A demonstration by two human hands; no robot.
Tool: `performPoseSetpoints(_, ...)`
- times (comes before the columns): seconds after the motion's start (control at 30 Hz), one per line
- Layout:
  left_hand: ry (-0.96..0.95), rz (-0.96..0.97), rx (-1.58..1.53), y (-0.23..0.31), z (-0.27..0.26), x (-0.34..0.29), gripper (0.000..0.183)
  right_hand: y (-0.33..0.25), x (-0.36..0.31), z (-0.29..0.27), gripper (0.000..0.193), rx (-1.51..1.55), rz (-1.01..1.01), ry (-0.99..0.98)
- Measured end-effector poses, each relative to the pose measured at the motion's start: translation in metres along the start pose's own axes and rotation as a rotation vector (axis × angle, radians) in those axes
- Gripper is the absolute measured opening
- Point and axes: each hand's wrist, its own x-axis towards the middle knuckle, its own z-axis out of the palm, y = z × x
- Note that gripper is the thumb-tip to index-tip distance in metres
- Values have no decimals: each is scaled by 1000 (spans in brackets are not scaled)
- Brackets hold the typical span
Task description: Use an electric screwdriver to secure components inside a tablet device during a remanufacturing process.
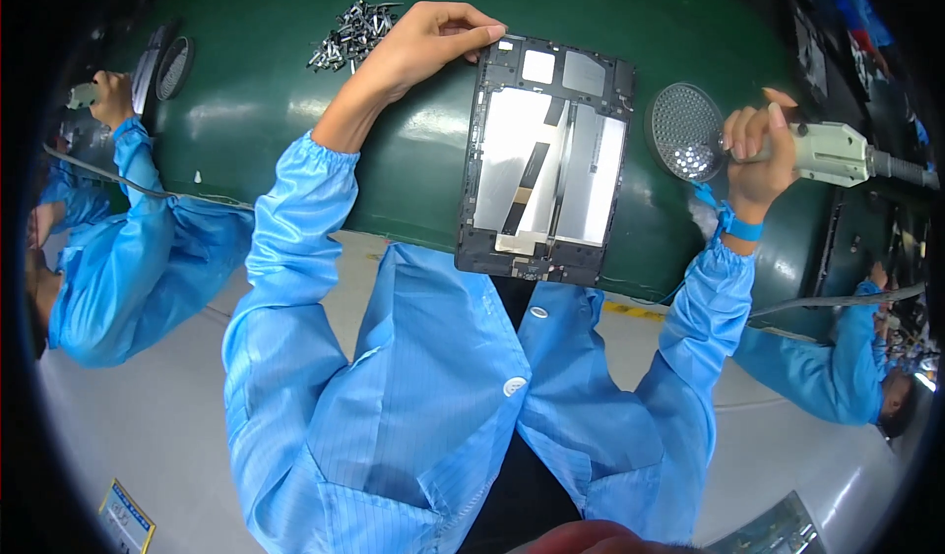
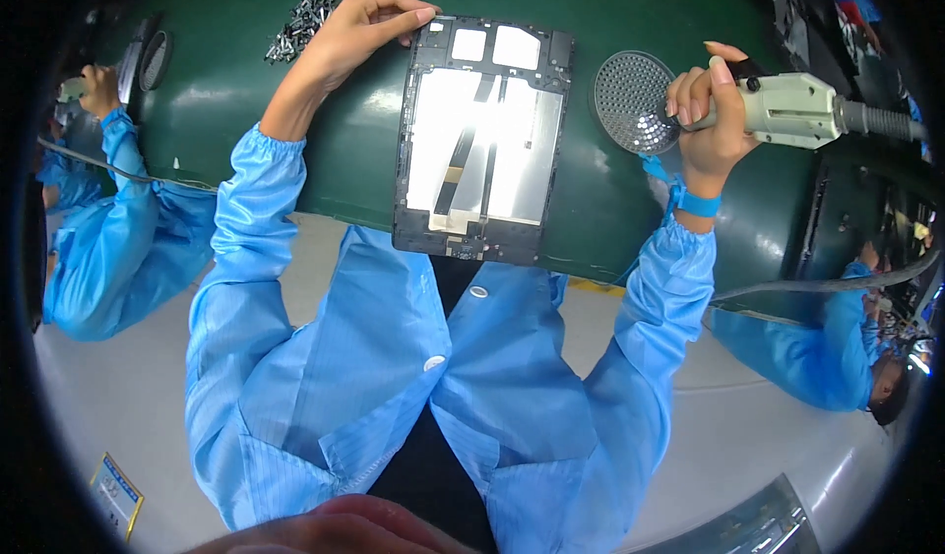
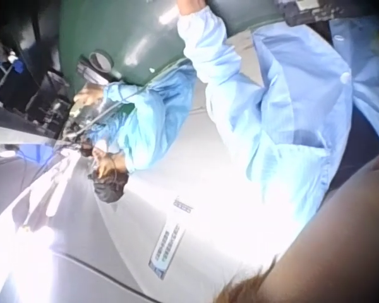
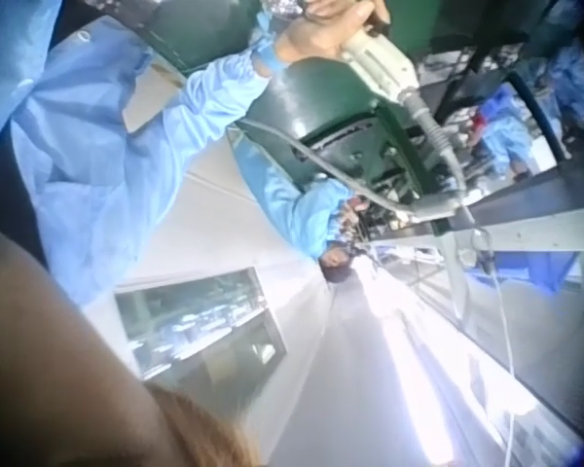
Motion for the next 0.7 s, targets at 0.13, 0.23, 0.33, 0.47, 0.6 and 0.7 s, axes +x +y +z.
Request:
performPoseSetpoints(0.13,-76,-10,-57,2,4,2,25,-11,-4,2,23,-37,-33,-4)
performPoseSetpoints(0.23,-72,-30,-87,-3,9,-11,26,0,1,13,22,13,-15,-21)
performPoseSetpoints(0.33,-83,79,-62,-6,20,-12,25,1,7,32,22,38,28,-72)
performPoseSetpoints(0.47,2,141,-187,-5,28,-10,24,8,26,89,23,39,84,-179)
performPoseSetpoints(0.6,-21,129,-125,0,26,-7,24,15,37,143,31,-10,101,-298)
performPoseSetpoints(0.7,-33,118,-69,5,22,-7,25,22,45,161,31,23,92,-332)
